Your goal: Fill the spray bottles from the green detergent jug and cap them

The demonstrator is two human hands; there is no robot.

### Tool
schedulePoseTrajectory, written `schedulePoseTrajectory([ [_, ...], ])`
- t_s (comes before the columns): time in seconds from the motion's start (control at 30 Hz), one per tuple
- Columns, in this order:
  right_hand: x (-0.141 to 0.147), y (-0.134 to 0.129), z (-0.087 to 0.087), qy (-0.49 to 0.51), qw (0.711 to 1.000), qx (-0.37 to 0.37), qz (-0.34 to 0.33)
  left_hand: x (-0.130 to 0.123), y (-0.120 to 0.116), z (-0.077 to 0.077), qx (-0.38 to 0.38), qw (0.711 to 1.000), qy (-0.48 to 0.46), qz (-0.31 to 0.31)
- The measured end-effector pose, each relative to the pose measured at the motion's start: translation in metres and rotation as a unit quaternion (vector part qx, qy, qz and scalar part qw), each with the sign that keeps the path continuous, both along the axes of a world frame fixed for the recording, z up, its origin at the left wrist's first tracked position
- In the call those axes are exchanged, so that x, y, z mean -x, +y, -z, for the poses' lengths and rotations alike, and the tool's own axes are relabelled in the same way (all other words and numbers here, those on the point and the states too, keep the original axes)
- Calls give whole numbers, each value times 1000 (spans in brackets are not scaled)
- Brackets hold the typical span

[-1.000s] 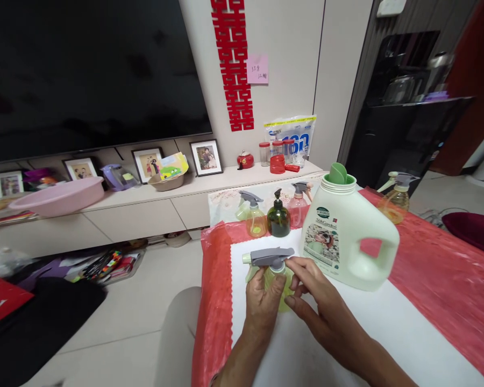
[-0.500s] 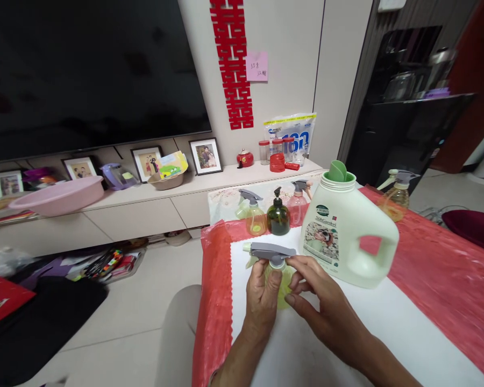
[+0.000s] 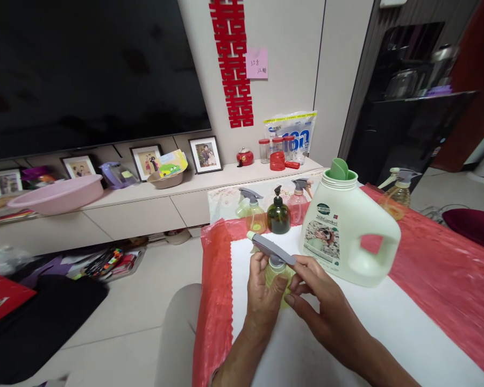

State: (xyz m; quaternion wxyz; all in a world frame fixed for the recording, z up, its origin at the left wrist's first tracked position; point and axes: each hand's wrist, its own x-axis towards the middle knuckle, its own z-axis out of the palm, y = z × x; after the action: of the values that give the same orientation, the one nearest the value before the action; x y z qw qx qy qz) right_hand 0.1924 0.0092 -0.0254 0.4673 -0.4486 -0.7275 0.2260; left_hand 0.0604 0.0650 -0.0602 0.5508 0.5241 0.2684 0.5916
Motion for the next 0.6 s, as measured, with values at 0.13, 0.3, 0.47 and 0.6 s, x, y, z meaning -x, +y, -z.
schedulePoseTrajectory([
  [0.13, 1, 0, 4, 9, 1000, -14, 2, -1, 3, 6, -6, 999, -5, -42],
  [0.3, 1, 2, 6, 21, 1000, -18, 8, 0, 1, 4, -7, 998, 30, -53],
  [0.47, 0, 2, 6, 9, 1000, -12, 16, 1, -1, -3, -5, 997, 61, -46],
  [0.6, 0, 3, 9, 7, 999, -26, 28, 1, -3, -2, 11, 998, 60, -35],
])
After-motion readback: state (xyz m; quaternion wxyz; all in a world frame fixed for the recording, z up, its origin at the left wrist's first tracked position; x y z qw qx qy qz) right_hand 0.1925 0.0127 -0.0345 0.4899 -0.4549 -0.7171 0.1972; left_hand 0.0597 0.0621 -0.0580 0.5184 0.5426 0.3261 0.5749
